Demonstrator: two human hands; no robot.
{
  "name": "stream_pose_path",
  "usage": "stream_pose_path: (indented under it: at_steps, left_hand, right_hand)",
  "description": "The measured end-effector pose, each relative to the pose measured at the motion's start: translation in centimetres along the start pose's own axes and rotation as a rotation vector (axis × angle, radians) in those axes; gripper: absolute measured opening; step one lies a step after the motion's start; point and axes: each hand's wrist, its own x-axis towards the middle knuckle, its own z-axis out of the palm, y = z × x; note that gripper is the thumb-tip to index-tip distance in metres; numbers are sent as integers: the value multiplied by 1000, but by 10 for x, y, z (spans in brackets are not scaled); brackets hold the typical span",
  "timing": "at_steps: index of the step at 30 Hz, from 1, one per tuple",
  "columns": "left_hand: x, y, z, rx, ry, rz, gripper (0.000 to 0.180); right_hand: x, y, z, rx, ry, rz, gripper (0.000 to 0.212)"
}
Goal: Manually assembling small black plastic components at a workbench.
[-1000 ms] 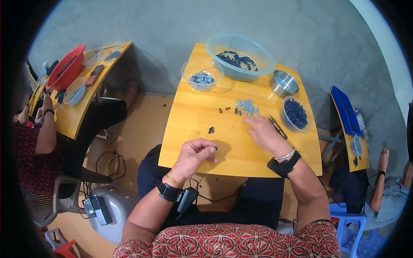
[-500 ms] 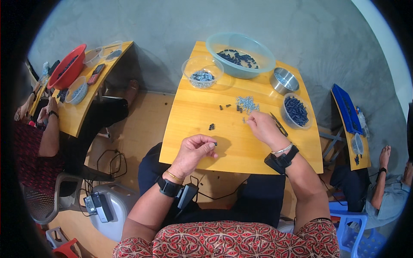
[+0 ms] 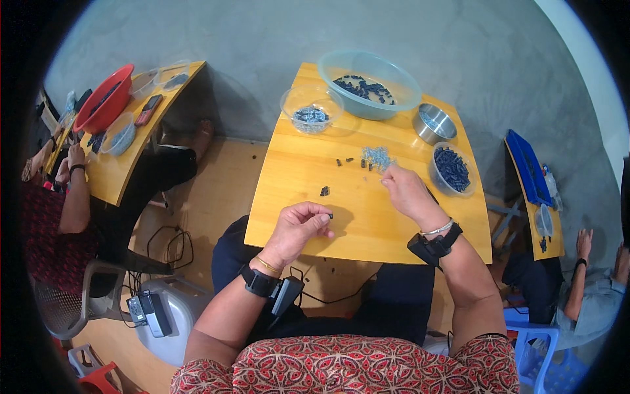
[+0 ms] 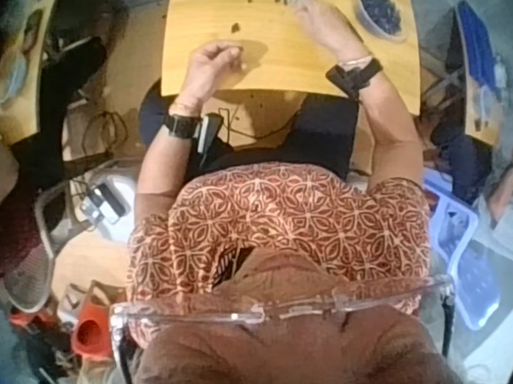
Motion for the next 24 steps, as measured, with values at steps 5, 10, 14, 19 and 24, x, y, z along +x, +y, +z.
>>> stream_pose_path:
  at_steps: [5, 10, 14, 19, 24]
  left_hand:
    - [2, -2, 0, 14, 8, 12, 11]
    - [1, 1, 0, -51, 12, 2, 11]
    - [0, 3, 2, -63, 19, -9, 10]
    - [-1, 1, -2, -43, -8, 0, 12]
    - [0, 1, -3, -17, -17, -3, 13]
  right_hand:
    - [-5, 30, 11, 38, -36, 15, 9]
    - [-7, 25, 12, 74, -56, 1, 10]
    - [5, 1, 12, 58, -40, -27, 10]
    - [25, -24, 20, 23, -56, -129, 10]
    - [31, -27, 34, -97, -120, -233, 9]
